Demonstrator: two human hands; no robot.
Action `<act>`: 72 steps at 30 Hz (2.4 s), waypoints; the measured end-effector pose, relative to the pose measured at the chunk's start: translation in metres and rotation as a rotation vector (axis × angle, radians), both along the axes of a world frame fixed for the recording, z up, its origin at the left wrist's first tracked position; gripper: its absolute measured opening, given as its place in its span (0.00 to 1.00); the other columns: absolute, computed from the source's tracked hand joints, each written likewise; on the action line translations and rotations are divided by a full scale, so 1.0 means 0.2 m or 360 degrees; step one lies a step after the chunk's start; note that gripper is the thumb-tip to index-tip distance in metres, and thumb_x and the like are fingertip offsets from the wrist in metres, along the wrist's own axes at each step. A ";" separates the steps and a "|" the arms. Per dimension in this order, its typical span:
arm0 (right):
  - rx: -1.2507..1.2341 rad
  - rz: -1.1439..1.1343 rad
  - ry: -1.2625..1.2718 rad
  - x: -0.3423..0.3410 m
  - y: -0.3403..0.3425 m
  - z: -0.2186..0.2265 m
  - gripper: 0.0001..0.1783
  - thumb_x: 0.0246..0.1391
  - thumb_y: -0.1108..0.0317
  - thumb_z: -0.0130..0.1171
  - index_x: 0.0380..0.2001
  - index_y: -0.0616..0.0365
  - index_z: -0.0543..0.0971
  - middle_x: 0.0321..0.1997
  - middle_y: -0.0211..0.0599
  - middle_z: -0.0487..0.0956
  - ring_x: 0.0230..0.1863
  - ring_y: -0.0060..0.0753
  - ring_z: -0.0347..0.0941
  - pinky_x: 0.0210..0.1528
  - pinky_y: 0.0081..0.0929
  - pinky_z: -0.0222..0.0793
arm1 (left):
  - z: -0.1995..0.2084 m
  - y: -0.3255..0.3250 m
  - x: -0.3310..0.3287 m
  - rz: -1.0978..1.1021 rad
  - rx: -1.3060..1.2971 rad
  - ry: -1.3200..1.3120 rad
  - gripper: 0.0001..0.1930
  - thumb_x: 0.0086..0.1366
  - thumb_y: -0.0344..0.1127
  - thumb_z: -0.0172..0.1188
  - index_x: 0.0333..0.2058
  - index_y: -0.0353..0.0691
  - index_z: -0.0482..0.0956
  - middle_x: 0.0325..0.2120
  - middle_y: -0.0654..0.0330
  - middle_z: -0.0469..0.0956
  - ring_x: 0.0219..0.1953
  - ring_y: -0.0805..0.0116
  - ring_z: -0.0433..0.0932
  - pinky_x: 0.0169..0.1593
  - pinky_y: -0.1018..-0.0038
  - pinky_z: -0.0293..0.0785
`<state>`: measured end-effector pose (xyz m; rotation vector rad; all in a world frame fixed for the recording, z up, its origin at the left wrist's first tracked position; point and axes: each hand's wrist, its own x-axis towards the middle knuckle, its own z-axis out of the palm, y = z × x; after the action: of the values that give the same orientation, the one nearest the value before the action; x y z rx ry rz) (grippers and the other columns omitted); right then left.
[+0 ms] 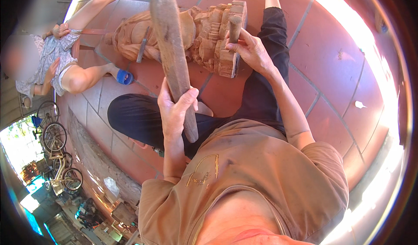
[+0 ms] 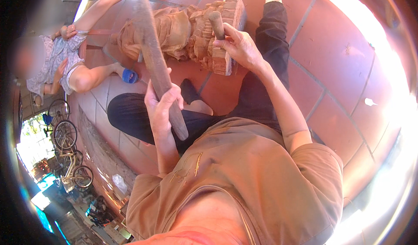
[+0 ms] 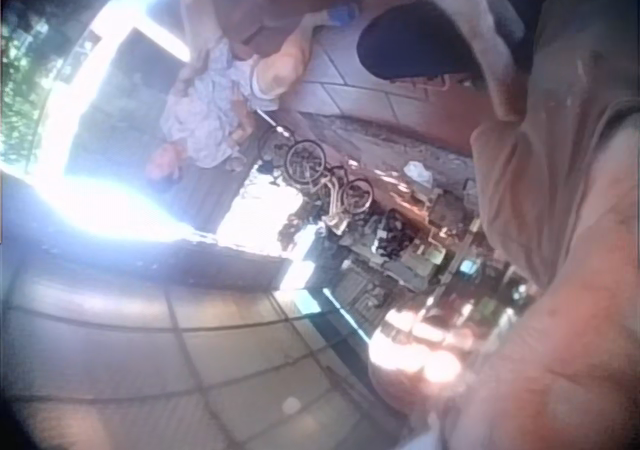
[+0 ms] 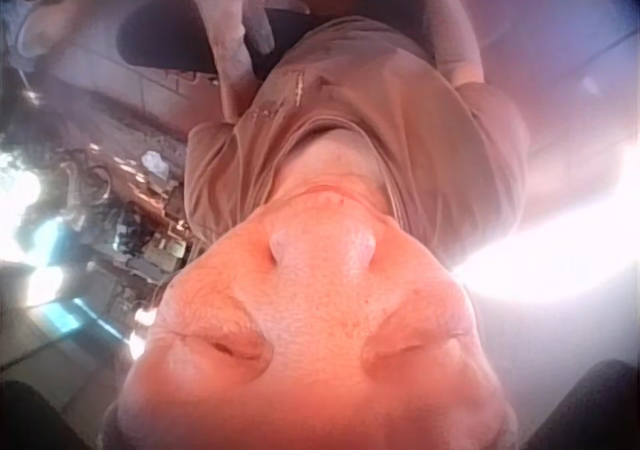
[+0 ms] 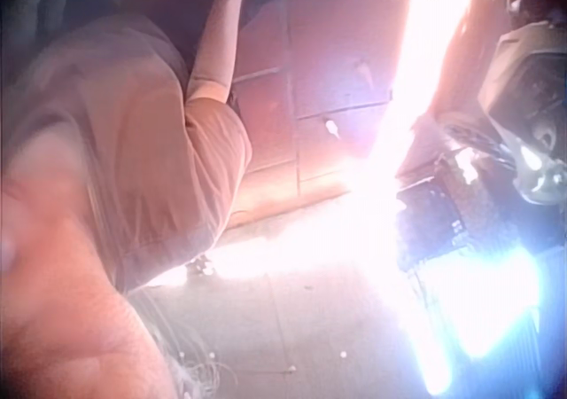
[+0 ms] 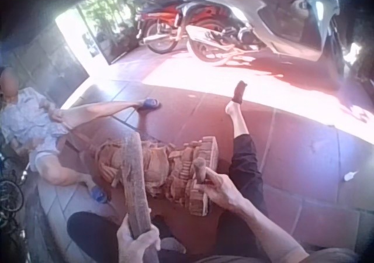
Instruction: The person sits on the floor and carves a wooden statue using a chisel and mallet. They repeatedly strike the chisel to shape the wood, focusing on the lower section of the figure.
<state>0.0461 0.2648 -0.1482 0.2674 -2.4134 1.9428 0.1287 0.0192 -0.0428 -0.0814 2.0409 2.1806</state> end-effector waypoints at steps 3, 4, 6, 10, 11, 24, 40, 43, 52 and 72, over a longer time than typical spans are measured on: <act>-0.0066 -0.0030 0.0065 0.01 -0.02 0.00 0.13 0.61 0.75 0.61 0.49 0.62 0.75 0.41 0.33 0.82 0.45 0.23 0.80 0.51 0.28 0.76 | 0.03 -0.04 -0.05 0.0019 0.0108 0.0167 0.31 0.64 0.34 0.66 0.60 0.27 0.66 0.26 0.58 0.75 0.22 0.71 0.74 0.24 0.78 0.71; -0.0089 -0.0064 0.0041 0.02 -0.03 0.00 0.13 0.61 0.76 0.61 0.49 0.62 0.75 0.41 0.33 0.82 0.45 0.23 0.80 0.51 0.28 0.76 | 0.04 -0.06 -0.07 0.0022 0.0180 0.0176 0.29 0.64 0.34 0.66 0.60 0.32 0.67 0.26 0.58 0.75 0.20 0.71 0.74 0.24 0.75 0.72; -0.0190 -0.0068 -0.0007 0.03 -0.03 0.01 0.13 0.62 0.77 0.60 0.49 0.62 0.75 0.41 0.31 0.81 0.45 0.22 0.79 0.51 0.27 0.76 | 0.09 -0.08 -0.11 0.0015 0.0440 0.0111 0.28 0.66 0.38 0.64 0.60 0.32 0.67 0.26 0.57 0.73 0.19 0.70 0.73 0.23 0.75 0.71; -0.0200 -0.0139 0.0012 0.03 -0.03 -0.04 0.15 0.61 0.73 0.63 0.50 0.59 0.75 0.40 0.36 0.84 0.42 0.24 0.81 0.46 0.26 0.75 | 0.15 -0.15 -0.20 0.0060 0.0887 -0.0127 0.25 0.73 0.46 0.55 0.59 0.33 0.67 0.27 0.59 0.70 0.21 0.72 0.71 0.25 0.77 0.70; -0.0234 -0.0119 0.0017 0.02 -0.03 -0.04 0.14 0.61 0.73 0.62 0.50 0.59 0.75 0.40 0.35 0.84 0.42 0.23 0.81 0.46 0.26 0.75 | 0.14 -0.19 -0.24 0.0040 0.1021 -0.0198 0.25 0.73 0.47 0.55 0.58 0.33 0.68 0.27 0.60 0.69 0.22 0.72 0.71 0.27 0.77 0.71; -0.0250 -0.0107 -0.0014 0.01 -0.03 -0.04 0.13 0.62 0.74 0.61 0.49 0.60 0.75 0.39 0.33 0.82 0.41 0.22 0.80 0.45 0.25 0.75 | -0.32 -0.33 -0.30 -0.0146 0.2021 -0.1148 0.28 0.75 0.47 0.54 0.56 0.24 0.67 0.26 0.59 0.69 0.23 0.72 0.71 0.29 0.75 0.72; -0.0316 -0.0116 -0.0016 0.01 -0.03 -0.04 0.13 0.62 0.75 0.61 0.49 0.60 0.75 0.39 0.32 0.81 0.42 0.23 0.80 0.47 0.25 0.75 | -0.34 -0.25 -0.25 -0.0089 0.1621 -0.1189 0.24 0.74 0.47 0.55 0.54 0.30 0.72 0.24 0.59 0.71 0.20 0.72 0.72 0.28 0.77 0.72; -0.0343 -0.0157 -0.0029 0.01 -0.03 -0.05 0.13 0.62 0.75 0.61 0.49 0.60 0.74 0.38 0.32 0.81 0.42 0.22 0.80 0.46 0.25 0.74 | -0.34 -0.25 -0.25 -0.0068 0.1612 -0.1193 0.23 0.74 0.47 0.55 0.53 0.30 0.72 0.24 0.59 0.71 0.21 0.72 0.72 0.28 0.76 0.72; -0.0386 -0.0281 -0.0045 -0.01 0.00 -0.08 0.15 0.64 0.69 0.62 0.51 0.59 0.73 0.41 0.28 0.80 0.42 0.27 0.82 0.44 0.23 0.75 | -0.37 -0.26 -0.26 -0.0142 0.1600 -0.1160 0.23 0.75 0.47 0.53 0.53 0.28 0.71 0.24 0.58 0.71 0.22 0.71 0.72 0.28 0.75 0.72; -0.0494 -0.0362 -0.0083 0.01 0.01 -0.06 0.13 0.63 0.71 0.61 0.49 0.59 0.74 0.38 0.32 0.82 0.40 0.26 0.83 0.43 0.25 0.75 | -0.36 -0.24 -0.25 -0.0099 0.1423 -0.1109 0.22 0.75 0.47 0.52 0.52 0.29 0.73 0.24 0.60 0.71 0.21 0.73 0.71 0.27 0.76 0.72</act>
<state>0.0475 0.2673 -0.1612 -0.0662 -2.0206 2.1930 0.0796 -0.0283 -0.1152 -0.5521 0.6347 2.3381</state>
